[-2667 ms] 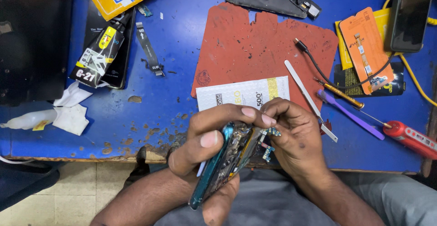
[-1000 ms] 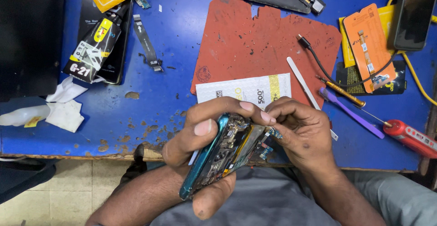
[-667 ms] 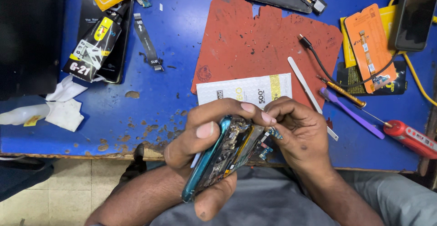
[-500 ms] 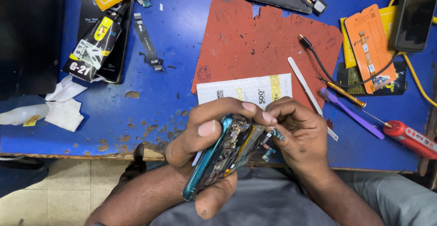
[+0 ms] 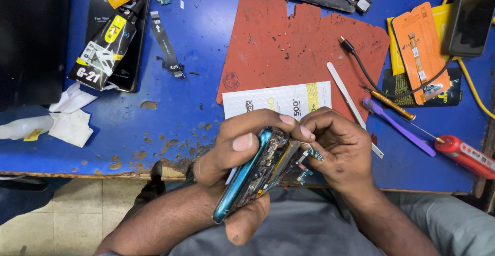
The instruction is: The person repairs a disassembled smartphone at a workbench. They pry at the phone's internals with a metal spudger, lift and reposition the phone, unscrew components with a screwdriver, and clean the internal board with a cotton swab.
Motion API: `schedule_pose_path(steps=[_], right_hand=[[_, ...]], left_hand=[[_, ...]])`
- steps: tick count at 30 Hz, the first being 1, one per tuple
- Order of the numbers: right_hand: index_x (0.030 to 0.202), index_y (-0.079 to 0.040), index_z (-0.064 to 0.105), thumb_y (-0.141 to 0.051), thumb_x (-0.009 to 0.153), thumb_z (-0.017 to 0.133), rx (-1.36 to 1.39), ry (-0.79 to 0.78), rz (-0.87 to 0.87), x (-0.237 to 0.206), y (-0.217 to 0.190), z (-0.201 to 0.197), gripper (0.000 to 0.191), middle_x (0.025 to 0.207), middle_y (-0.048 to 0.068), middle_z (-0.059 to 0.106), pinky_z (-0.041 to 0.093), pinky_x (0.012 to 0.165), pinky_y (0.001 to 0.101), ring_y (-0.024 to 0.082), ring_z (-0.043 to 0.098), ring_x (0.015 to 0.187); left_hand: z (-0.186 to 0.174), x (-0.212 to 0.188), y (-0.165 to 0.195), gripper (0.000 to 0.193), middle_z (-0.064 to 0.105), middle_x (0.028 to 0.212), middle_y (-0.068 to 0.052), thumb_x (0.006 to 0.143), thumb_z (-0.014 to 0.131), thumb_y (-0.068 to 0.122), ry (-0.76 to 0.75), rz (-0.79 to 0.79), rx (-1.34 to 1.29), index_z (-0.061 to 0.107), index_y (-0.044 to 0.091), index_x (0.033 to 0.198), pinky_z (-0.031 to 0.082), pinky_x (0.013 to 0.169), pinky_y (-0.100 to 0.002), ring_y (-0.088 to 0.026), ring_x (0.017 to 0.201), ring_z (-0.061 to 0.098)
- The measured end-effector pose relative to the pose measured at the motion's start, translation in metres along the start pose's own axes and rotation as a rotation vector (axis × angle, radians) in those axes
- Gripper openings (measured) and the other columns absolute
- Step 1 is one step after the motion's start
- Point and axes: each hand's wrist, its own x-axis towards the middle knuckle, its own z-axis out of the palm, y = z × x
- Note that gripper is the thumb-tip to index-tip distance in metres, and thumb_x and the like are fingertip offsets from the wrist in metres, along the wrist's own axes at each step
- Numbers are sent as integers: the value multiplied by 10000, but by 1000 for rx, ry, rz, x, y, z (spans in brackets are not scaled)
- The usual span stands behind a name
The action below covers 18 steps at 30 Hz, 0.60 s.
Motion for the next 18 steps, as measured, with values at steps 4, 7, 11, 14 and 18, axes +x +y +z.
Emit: schedule_pose_path(steps=[4,7,11,14,18], right_hand=[[1099,44,670,-30,957,744,-19,5,12,1,-2,0,177,1110,110,679,548,913,279,137,661,1024],[1097,52,686,-33,963,746,-75,-9,-16,2,-6,-5,170,1123,125,694,551,927,283,149,674,1038],[1089,64,708,-35,940,766,-147,-26,-31,2,-12,-12,189,1103,138,714,565,893,282,156,693,1011],[1099,75,711,-36,939,767,-140,-45,-26,1,-15,-15,202,1100,147,721,572,902,294,166,700,1013],[1105,80,698,-39,947,765,-101,-72,-36,1,-14,-16,208,1115,145,709,562,928,297,167,690,1033]], left_hand=[[4,1,0,838,581,1281,-294,957,434,695,51,-7,-19,427,92,1539,706,827,-435,-355,979,755],[2,4,2,813,589,1285,-276,971,429,693,58,-38,-21,425,115,1543,711,820,-428,-335,975,758],[-5,5,11,776,584,1286,-224,990,453,677,23,-150,-12,421,176,1582,681,822,-413,-304,971,733],[-5,4,14,760,595,1292,-226,993,471,676,34,-182,-13,430,182,1569,658,806,-421,-305,955,732],[-3,4,14,757,578,1288,-225,988,466,673,21,-166,-23,428,172,1554,683,819,-419,-311,969,725]])
